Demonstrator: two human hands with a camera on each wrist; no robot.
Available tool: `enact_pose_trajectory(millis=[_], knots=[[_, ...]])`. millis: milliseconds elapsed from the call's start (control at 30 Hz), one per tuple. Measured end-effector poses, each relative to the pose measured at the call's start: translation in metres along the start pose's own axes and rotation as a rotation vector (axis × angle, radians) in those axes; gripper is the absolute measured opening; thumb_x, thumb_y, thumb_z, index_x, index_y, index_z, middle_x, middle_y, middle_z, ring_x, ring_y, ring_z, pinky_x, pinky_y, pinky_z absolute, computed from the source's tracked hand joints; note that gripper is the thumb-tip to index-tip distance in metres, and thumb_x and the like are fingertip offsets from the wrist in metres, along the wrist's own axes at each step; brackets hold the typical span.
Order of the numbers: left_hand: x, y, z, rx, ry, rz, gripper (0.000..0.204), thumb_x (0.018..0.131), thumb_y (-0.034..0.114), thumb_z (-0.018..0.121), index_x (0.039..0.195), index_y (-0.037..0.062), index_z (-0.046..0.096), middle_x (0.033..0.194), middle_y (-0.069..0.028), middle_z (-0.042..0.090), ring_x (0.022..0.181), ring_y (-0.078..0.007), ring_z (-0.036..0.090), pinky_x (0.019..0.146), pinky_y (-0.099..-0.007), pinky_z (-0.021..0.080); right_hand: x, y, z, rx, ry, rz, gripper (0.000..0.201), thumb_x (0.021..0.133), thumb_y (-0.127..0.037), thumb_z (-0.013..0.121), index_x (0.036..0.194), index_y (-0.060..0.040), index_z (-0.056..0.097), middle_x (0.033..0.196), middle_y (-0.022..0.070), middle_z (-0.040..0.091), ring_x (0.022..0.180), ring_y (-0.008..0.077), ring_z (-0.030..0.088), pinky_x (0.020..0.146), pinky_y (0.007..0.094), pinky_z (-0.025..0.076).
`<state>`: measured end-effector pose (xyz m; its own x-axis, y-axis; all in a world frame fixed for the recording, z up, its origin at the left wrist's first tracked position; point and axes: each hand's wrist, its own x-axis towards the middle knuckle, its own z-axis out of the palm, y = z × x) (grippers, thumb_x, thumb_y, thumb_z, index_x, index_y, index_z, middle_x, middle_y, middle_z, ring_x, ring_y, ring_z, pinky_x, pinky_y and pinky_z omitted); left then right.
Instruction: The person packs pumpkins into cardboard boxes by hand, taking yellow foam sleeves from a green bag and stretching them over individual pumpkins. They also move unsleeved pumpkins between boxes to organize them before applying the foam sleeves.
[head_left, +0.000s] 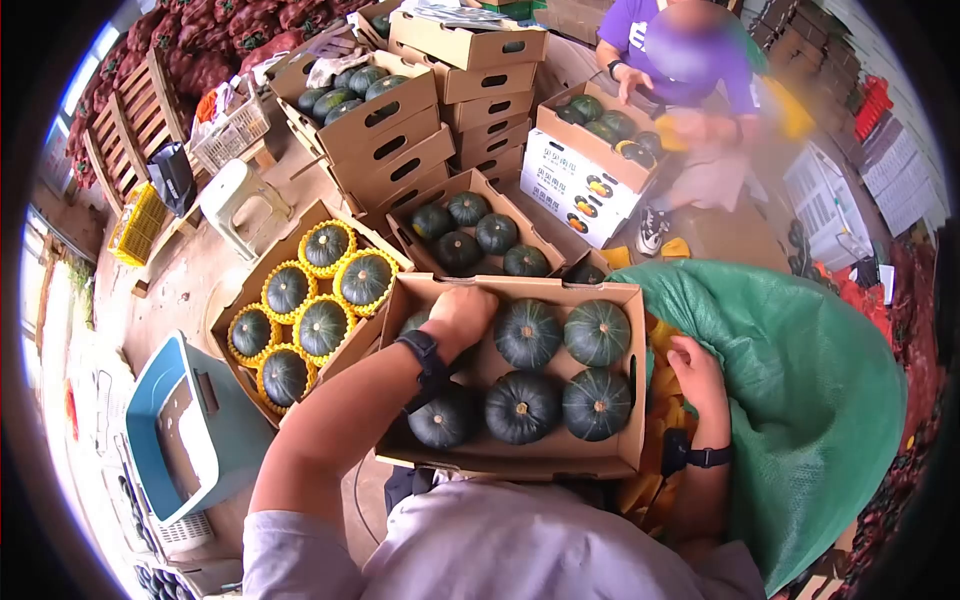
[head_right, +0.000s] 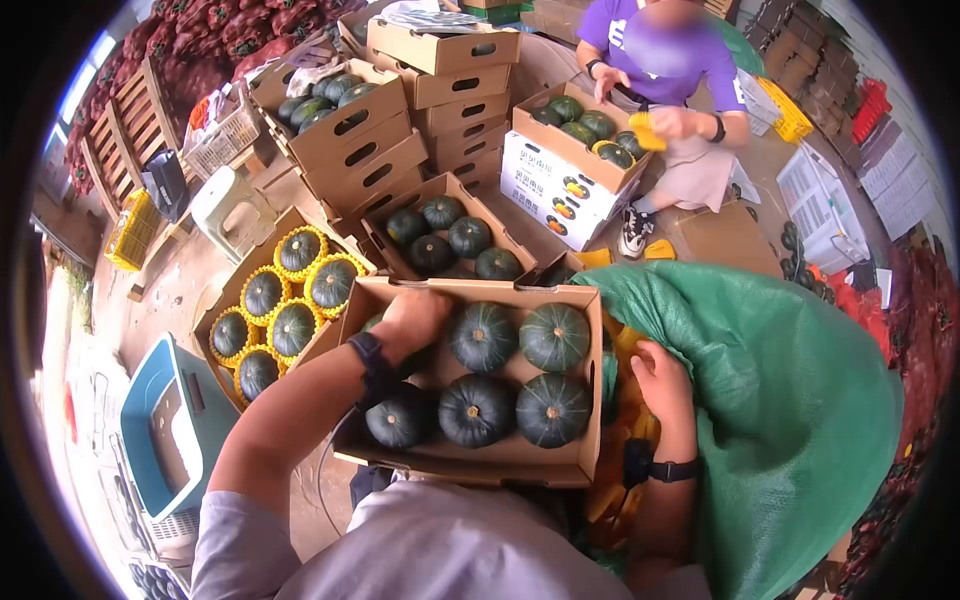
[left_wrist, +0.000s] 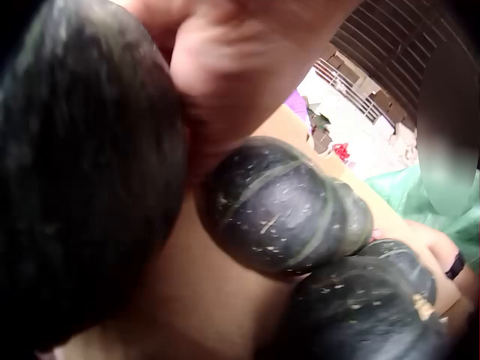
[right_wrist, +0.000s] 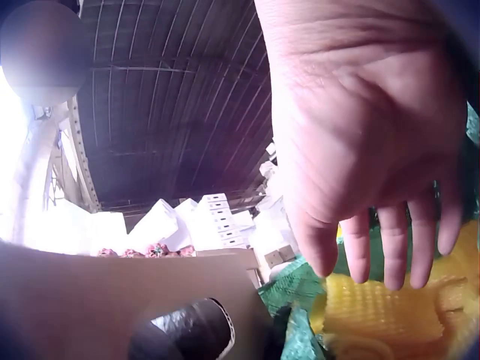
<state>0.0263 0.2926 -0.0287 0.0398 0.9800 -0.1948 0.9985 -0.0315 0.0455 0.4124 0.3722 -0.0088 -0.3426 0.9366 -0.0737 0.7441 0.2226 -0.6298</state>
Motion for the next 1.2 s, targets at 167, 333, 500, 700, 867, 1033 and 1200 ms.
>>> enact_pose_trajectory(millis=[167, 333, 500, 700, 867, 1033, 1200], knots=[[0.012, 0.008, -0.008, -0.001, -0.076, 0.017, 0.021, 0.084, 0.012, 0.051, 0.092, 0.0087, 0.070, 0.093, -0.0152, 0.069, 0.090, -0.0292, 0.068, 0.077, -0.0386, 0.055, -0.008, 0.018, 0.014, 0.037, 0.010, 0.099, 0.034, 0.087, -0.023, 0.063, 0.116, -0.0047, 0.059, 0.102, 0.0149, 0.067, 0.090, 0.0254, 0.066, 0.080, 0.0348, 0.050], [-0.024, 0.015, -0.007, 0.070, -0.146, 0.138, 0.038, 0.073, 0.033, 0.064, 0.101, 0.0077, 0.068, 0.103, -0.0149, 0.064, 0.109, -0.0295, 0.058, 0.098, -0.0512, 0.039, -0.013, 0.033, 0.008, 0.026, -0.004, 0.105, 0.034, 0.088, -0.022, 0.062, 0.116, -0.0040, 0.059, 0.104, 0.0163, 0.067, 0.093, 0.0257, 0.065, 0.084, 0.0338, 0.049], [-0.102, 0.043, 0.000, 0.101, 0.023, 0.322, 0.036, 0.073, 0.034, 0.064, 0.097, 0.0084, 0.067, 0.099, -0.0092, 0.061, 0.115, -0.0237, 0.048, 0.111, -0.0561, 0.019, -0.009, 0.043, 0.009, 0.042, -0.088, 0.129, 0.035, 0.090, -0.022, 0.060, 0.119, -0.0031, 0.057, 0.110, 0.0165, 0.065, 0.101, 0.0262, 0.063, 0.088, 0.0341, 0.047], [-0.120, 0.078, 0.025, 0.188, 0.005, -0.018, 0.016, 0.079, 0.016, 0.054, 0.085, 0.0093, 0.068, 0.087, -0.0057, 0.058, 0.101, -0.0227, 0.054, 0.114, -0.0506, 0.015, -0.001, 0.035, 0.018, 0.101, -0.117, 0.106, 0.037, 0.090, -0.021, 0.060, 0.120, 0.0003, 0.056, 0.114, 0.0183, 0.063, 0.106, 0.0271, 0.061, 0.092, 0.0344, 0.045], [-0.119, 0.084, 0.021, 0.114, -0.042, -0.076, 0.017, 0.079, 0.014, 0.054, 0.082, 0.0118, 0.070, 0.087, -0.0027, 0.062, 0.104, -0.0217, 0.053, 0.114, -0.0514, 0.014, 0.000, 0.046, 0.024, -0.062, 0.053, 0.264, 0.043, 0.089, -0.022, 0.061, 0.126, -0.0015, 0.053, 0.121, 0.0207, 0.059, 0.115, 0.0320, 0.056, 0.098, 0.0368, 0.041], [-0.115, 0.087, 0.019, 0.145, -0.073, -0.101, 0.017, 0.079, 0.015, 0.054, 0.082, 0.0132, 0.071, 0.087, -0.0018, 0.062, 0.105, -0.0207, 0.053, 0.114, -0.0526, 0.012, -0.012, 0.062, 0.052, -0.090, -0.040, 0.137, 0.066, 0.083, -0.002, 0.056, 0.143, -0.0063, 0.031, 0.141, 0.0219, 0.041, 0.131, 0.0343, 0.039, 0.108, 0.0397, 0.031], [-0.120, 0.076, 0.010, 0.136, -0.066, 0.008, 0.016, 0.079, 0.015, 0.054, 0.080, 0.0140, 0.071, 0.086, -0.0010, 0.062, 0.102, -0.0197, 0.056, 0.114, -0.0530, 0.013, 0.004, 0.138, 0.091, 0.272, -0.236, 0.032, 0.072, 0.081, 0.002, 0.057, 0.145, -0.0056, 0.027, 0.148, 0.0155, 0.029, 0.136, 0.0291, 0.029, 0.111, 0.0363, 0.026]])
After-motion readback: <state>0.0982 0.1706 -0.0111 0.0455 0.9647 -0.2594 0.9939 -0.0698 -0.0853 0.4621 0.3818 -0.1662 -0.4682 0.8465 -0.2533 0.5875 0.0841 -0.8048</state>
